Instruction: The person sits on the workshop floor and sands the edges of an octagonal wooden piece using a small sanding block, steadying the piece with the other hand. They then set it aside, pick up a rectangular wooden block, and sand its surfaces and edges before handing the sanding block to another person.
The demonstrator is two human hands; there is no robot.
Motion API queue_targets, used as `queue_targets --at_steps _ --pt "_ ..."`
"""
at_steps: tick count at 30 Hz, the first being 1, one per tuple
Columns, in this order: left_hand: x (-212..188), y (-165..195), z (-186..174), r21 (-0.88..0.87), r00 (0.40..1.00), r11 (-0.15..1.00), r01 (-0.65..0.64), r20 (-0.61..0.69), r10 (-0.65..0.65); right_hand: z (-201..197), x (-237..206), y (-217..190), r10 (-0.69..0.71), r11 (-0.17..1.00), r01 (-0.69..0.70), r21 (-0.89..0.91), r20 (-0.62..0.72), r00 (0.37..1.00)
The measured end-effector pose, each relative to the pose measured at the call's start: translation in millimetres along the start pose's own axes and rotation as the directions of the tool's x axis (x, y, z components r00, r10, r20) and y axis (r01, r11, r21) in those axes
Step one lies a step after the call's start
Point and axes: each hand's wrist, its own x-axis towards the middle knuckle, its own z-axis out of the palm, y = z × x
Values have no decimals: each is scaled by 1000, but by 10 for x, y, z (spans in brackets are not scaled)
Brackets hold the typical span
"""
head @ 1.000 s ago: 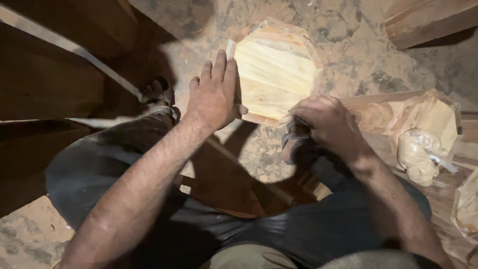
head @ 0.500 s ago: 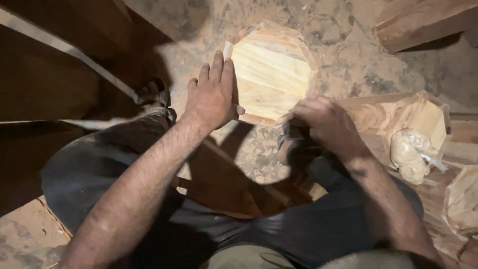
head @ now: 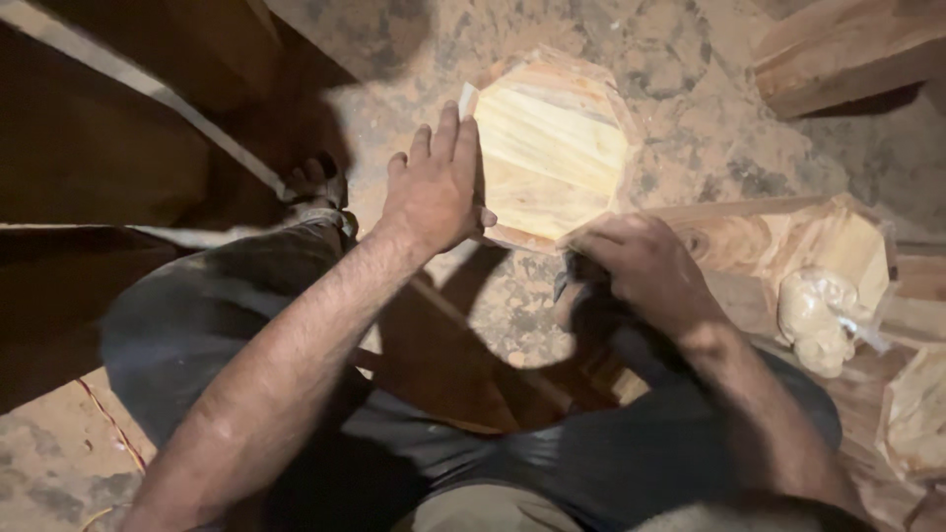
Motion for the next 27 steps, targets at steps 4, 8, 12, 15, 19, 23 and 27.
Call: queue_targets --at_steps 4,8,12,15,19,23,27 --pt "13 12 35 23 1000 1000 -7 -16 8 29 -11 -13 52 998 -52 -21 -7 999" --pt "3 13 50 25 1000 1000 -11 -15 11 78 1 -38 13 999 -14 -42 -20 1000" --pt "39 -10 30 1 1000 1000 13 26 -13 119 10 -62 32 999 -31 -30 40 999" --pt "44 0 48 27 1000 1000 1 7 -1 139 8 -76 -3 999 3 -35 -19 1000" --pt "17 11 53 13 1000 1000 -4 -4 4 137 -15 -65 38 967 -15 -254 85 996" --pt "28 17 -1 -2 999 1000 19 32 -19 61 -55 36 152 987 -154 34 56 987" --pt "27 36 -7 -22 998 999 34 44 -34 -43 -70 235 165 984 -146 101 -222 961"
